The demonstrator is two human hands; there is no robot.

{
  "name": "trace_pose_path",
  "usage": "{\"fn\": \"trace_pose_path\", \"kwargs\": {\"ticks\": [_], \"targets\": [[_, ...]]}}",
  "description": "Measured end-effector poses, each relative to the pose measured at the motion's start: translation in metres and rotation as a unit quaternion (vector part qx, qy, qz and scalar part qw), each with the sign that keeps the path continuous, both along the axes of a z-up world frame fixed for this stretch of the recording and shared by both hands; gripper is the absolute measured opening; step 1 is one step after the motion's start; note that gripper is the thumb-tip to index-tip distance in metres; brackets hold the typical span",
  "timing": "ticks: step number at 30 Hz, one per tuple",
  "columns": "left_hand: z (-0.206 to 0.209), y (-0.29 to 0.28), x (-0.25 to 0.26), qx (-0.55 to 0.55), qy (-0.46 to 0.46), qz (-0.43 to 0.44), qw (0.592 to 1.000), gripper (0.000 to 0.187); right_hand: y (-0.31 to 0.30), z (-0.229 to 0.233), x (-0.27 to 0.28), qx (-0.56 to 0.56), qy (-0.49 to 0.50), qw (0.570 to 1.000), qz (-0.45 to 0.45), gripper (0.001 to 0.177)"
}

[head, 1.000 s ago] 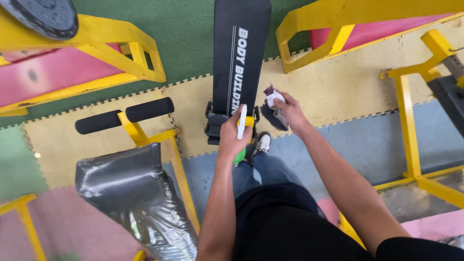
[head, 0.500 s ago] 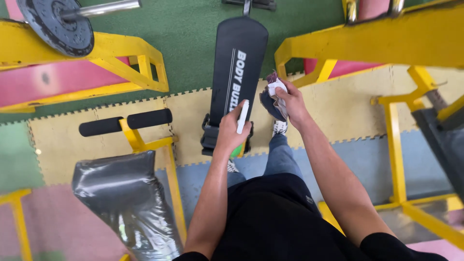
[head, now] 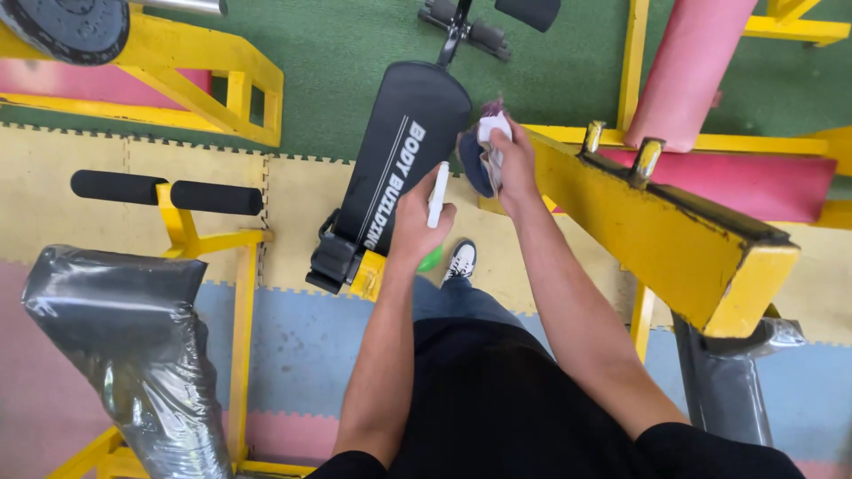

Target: Wiping down parts of a yellow gym machine using a spray bottle and a cloth.

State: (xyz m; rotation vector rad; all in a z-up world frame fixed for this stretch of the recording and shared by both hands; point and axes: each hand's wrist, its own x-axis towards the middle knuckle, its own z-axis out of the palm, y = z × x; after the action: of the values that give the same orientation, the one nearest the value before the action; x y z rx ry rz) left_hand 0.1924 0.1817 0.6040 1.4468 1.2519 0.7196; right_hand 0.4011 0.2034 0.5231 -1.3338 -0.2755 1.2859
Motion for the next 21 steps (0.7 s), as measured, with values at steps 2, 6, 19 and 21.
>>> {"fn": "trace_pose_path", "kwargs": {"ticks": [2,6,19,21], "targets": [[0.007,0.012,0.010,-0.002,-0.001,0.003,1.000,0.063,0.025,0.008,-0.003,-0.009,0.007,0.999,-0.041,0.048],[0.009,0.034,0.026,0.016,-0.016,0.014,1.000,0.062,0.077,0.005,0.003,-0.032,0.009,0.988,-0.151,0.048],[-0.012,0.179,0.056,0.149,-0.039,0.007,0.988,0.051,0.236,-0.011,0.093,-0.007,0.104,0.972,-0.212,0.017],[-0.003,0.204,0.059,0.102,-0.038,-0.005,0.994,0.051,0.248,-0.005,0.103,0.009,0.081,0.973,-0.215,0.017]]}}
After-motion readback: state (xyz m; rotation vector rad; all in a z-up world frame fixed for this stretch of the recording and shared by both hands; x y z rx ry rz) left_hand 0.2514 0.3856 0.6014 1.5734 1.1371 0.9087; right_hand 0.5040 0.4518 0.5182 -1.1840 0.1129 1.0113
